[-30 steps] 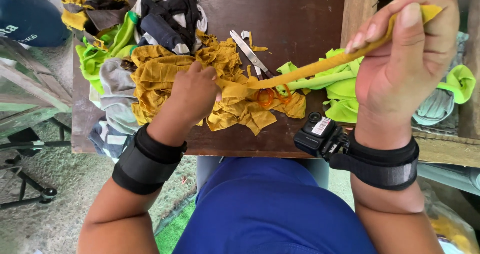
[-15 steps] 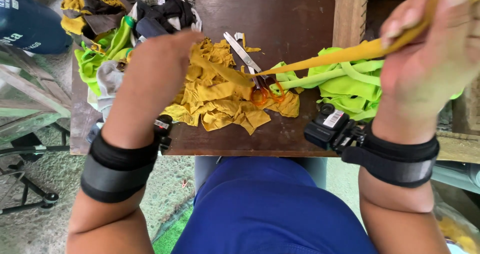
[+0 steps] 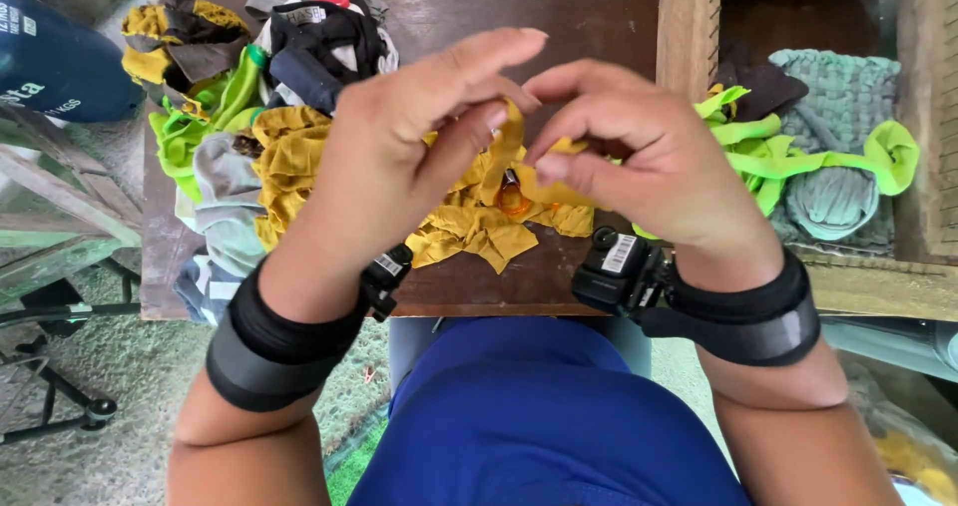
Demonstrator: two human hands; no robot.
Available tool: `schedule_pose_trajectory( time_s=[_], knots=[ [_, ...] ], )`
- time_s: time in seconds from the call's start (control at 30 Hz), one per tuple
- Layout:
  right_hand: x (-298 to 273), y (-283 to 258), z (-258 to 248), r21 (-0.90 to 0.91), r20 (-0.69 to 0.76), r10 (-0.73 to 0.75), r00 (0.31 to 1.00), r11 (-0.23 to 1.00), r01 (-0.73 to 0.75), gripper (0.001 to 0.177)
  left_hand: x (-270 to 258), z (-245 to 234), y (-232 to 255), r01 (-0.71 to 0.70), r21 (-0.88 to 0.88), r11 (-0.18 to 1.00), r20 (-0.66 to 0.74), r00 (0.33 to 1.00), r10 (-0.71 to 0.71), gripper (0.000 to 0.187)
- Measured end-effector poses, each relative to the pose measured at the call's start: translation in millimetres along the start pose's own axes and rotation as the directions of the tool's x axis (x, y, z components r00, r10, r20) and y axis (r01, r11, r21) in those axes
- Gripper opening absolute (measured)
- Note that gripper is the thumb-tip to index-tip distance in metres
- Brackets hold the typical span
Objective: The person cuts a piece of yellow fabric into thin strips with handheld scissors, then aligns the cut strips by hand.
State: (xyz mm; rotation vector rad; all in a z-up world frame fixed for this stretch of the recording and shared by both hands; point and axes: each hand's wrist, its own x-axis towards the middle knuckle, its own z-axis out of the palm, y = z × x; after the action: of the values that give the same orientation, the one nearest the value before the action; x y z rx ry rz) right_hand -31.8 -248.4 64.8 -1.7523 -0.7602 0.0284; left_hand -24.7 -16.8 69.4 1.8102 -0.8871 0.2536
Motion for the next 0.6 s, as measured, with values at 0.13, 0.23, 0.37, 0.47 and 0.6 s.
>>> schedule_pose_trajectory(
  time_s=[0.13,0.23,0.37,0.47,0.6],
  knots=[
    [-5.5,20.2,1.9,0.095,0.059,0.003,0.998,0.995,-0.009,0.006,-9.2,12.8,-21.2,-0.089,0.126,0.988,0.003,0.996,0.089,0.027],
    [-6.0,24.2,1.3,0.169,0.027,0.113,0.993,0.979,-0.116,0.006,-11.4,23.4,-26.9,-0.013,0.084,0.996,-0.119,0.993,0.023,0.02],
    [-8.7,34.9,5.1,0.214,-0.051,0.154,0.987,0.967,-0.14,0.007,-16.4,34.5,-29.8,0.335,-0.241,0.911,0.045,0.941,-0.334,0.025],
    [-10.0,46.9,12.0,0.177,-0.088,0.075,0.993,0.982,-0.058,0.008,-12.0,34.1,-24.4,0.486,-0.217,0.847,0.132,0.874,-0.467,0.027],
    [-8.0,52.2,18.3,0.169,-0.155,0.125,0.98,0.981,-0.099,0.011,-21.5,29.0,-33.4,0.414,-0.071,0.908,0.071,0.91,-0.409,0.021]
  ],
)
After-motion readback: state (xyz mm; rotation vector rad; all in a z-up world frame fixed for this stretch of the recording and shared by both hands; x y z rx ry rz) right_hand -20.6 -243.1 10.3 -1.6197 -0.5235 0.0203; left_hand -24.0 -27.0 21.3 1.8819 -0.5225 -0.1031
